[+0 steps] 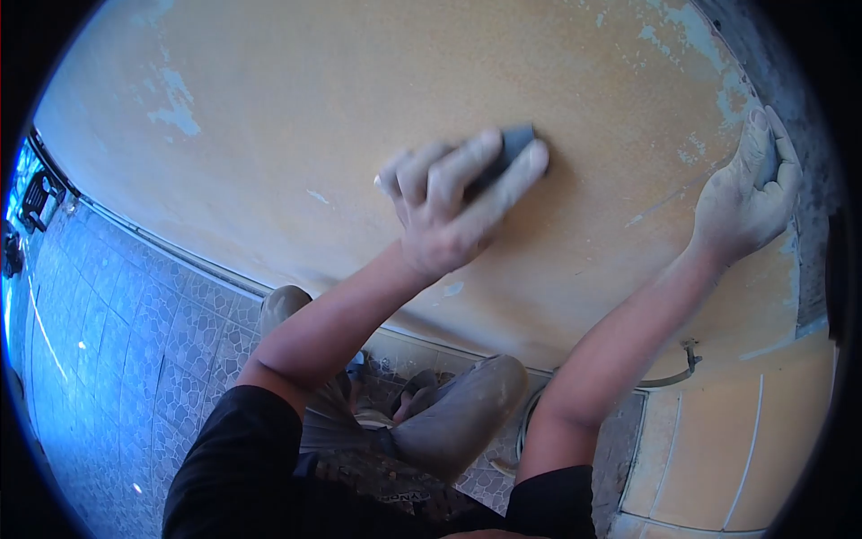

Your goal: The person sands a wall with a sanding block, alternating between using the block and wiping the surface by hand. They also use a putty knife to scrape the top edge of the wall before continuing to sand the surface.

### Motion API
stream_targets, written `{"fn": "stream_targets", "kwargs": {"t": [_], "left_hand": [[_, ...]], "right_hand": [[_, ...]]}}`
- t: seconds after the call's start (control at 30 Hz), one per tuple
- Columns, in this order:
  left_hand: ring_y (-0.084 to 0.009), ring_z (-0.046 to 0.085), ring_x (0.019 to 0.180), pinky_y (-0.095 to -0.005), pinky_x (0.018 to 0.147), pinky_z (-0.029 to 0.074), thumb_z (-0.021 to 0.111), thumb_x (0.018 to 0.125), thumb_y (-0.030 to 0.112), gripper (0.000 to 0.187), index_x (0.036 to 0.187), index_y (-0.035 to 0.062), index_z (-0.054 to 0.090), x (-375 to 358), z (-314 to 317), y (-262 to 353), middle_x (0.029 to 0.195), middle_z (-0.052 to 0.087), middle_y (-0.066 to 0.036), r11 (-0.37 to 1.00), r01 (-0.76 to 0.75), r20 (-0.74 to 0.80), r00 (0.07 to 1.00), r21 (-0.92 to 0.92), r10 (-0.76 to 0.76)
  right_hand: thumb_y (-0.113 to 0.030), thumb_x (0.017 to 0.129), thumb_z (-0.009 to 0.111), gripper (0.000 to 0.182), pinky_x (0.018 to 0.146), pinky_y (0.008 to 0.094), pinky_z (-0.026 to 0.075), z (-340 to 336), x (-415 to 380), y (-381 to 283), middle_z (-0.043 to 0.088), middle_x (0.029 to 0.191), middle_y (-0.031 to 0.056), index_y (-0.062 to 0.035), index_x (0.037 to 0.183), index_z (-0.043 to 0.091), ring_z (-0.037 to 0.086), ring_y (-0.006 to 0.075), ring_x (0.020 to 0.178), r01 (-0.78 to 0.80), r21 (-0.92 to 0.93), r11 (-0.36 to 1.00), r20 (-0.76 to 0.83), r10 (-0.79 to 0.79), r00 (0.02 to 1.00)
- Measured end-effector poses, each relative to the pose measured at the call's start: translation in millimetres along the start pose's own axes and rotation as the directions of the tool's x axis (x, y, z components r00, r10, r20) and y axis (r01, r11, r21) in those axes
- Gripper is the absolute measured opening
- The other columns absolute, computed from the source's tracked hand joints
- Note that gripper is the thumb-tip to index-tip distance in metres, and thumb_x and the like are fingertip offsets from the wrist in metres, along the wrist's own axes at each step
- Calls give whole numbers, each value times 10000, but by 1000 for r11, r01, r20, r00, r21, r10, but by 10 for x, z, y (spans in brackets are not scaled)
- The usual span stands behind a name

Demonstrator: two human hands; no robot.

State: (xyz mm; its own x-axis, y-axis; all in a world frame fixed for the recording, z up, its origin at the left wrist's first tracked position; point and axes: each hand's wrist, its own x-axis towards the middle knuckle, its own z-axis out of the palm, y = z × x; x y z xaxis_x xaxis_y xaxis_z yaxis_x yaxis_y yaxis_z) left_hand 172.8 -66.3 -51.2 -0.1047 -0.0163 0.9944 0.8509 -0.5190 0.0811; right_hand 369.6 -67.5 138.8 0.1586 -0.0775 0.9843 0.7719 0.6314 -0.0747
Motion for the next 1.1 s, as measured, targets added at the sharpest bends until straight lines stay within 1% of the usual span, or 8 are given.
{"fn": "stream_targets", "kwargs": {"t": [0.17,0.3,0.4,0.5,0.77,0.87,0.93,1.1], "left_hand": [[-134,564,1062,-295,892,453,712,816,231,500,1304,342,727,-1537,-297,-153,1282,601,59,902,-382,343,835,-201,430],[-160,568,1068,-328,909,435,748,798,259,498,1285,359,733,-1598,-442,-297,1279,602,61,880,-355,481,739,-317,471],[-220,538,1114,-410,975,365,710,777,214,565,1329,338,716,-842,-159,-83,1316,599,-5,990,-135,214,966,-44,141],[-216,516,1104,-397,975,311,717,756,180,568,1309,309,732,264,43,52,1319,598,-14,992,129,1,992,-5,-129],[-155,567,1035,-375,896,448,736,814,176,511,1293,352,730,-1660,-341,-263,1256,602,33,956,-261,310,905,-138,292],[-182,560,1048,-379,916,435,747,803,155,511,1286,322,740,-1337,-410,-338,1226,603,11,961,-241,345,898,-138,274],[-217,555,1044,-382,932,417,763,777,141,528,1286,281,745,-673,-124,-309,1243,607,-20,985,-155,109,981,-71,162],[-197,549,1027,-385,873,368,775,772,181,538,1303,252,736,667,119,-187,1251,633,-19,997,-79,-103,992,-13,77]], "right_hand": [[-367,898,818,365,844,344,571,-23,12,13,716,1035,115,-24,1010,762,678,235,983,85,-161,983,14,-84,996],[-368,905,811,372,841,337,567,-72,18,13,688,1064,109,-26,1040,760,671,238,1000,87,-150,985,34,-83,996],[-370,909,808,386,839,329,567,-70,-1,32,687,1061,102,-21,1064,754,670,224,994,26,-66,998,68,-21,997],[-375,909,809,399,840,325,568,-65,-13,-93,686,1065,101,-17,1076,749,669,210,985,-63,8,998,83,62,995],[-269,950,778,356,899,288,555,-82,-40,-106,697,1143,111,17,1154,716,671,176,1027,59,-220,974,93,-40,995],[-257,959,769,339,898,300,561,-67,-30,-149,684,1155,116,7,1165,715,667,184,1030,-34,-161,986,73,46,996],[-244,962,766,336,901,300,566,-130,-29,-7,683,1166,117,20,1163,709,670,180,1032,147,-170,975,151,-121,981],[-364,895,822,383,879,347,561,-106,-17,5,669,1116,106,-42,1088,747,626,219,1067,22,-10,1000,104,-21,994]]}}
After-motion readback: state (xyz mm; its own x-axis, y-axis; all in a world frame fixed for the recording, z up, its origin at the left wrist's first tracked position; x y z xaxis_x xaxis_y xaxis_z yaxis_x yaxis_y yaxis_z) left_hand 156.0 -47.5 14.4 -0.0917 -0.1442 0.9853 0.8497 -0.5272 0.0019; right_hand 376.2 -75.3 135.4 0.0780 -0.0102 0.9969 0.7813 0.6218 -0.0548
